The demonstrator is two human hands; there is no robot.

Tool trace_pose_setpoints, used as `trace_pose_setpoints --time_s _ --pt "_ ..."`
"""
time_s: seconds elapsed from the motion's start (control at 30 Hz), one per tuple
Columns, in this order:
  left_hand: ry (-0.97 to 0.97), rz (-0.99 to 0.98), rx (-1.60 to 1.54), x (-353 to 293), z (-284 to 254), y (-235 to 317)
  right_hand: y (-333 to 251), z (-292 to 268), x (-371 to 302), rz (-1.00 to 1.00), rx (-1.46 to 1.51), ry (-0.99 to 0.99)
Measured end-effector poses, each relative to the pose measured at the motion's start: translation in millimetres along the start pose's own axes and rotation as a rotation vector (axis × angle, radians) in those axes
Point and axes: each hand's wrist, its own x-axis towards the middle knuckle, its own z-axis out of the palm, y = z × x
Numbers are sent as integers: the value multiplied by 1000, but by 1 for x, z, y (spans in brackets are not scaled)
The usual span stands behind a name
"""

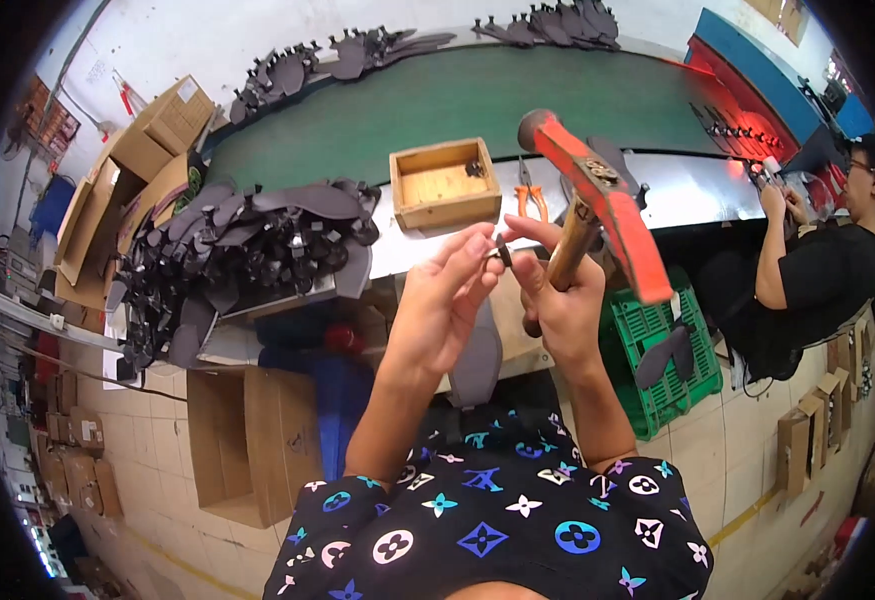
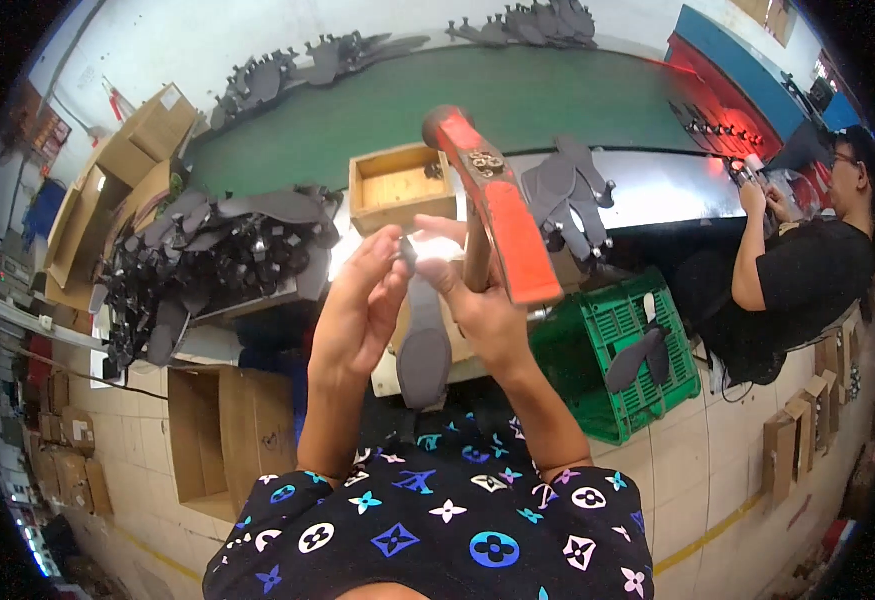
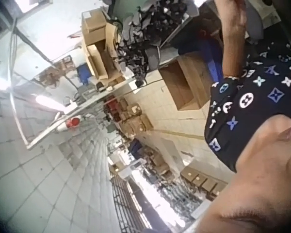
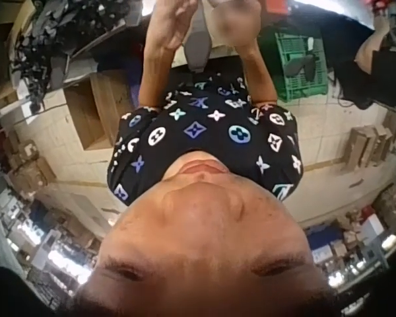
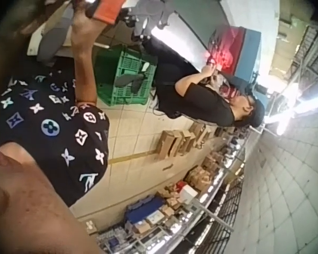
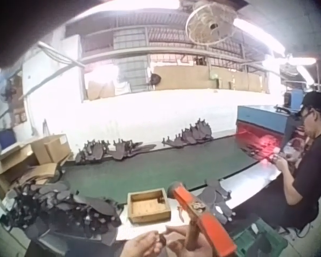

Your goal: Assembling and hammering components of a shoe sole at a manufacturing station.

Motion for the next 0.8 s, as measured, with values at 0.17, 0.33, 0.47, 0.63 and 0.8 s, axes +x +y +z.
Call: trace_pose_setpoints --time_s 0.17,0.33,0.47,0.63,0.8 --pt "-6 -1 -100 -58 -2 -10 -3 2 -48 -89 65 12" --pt "-66 278 187 -70 4 -17 -15 -9 -69 39 199 57" --pt "-30 403 469 -69 8 -17 -21 -22 -72 144 221 16" --pt "-134 629 779 -69 1 -22 -11 -31 -74 112 129 -62" --pt "-152 733 941 -65 -3 -26 -12 -31 -71 201 187 -64"
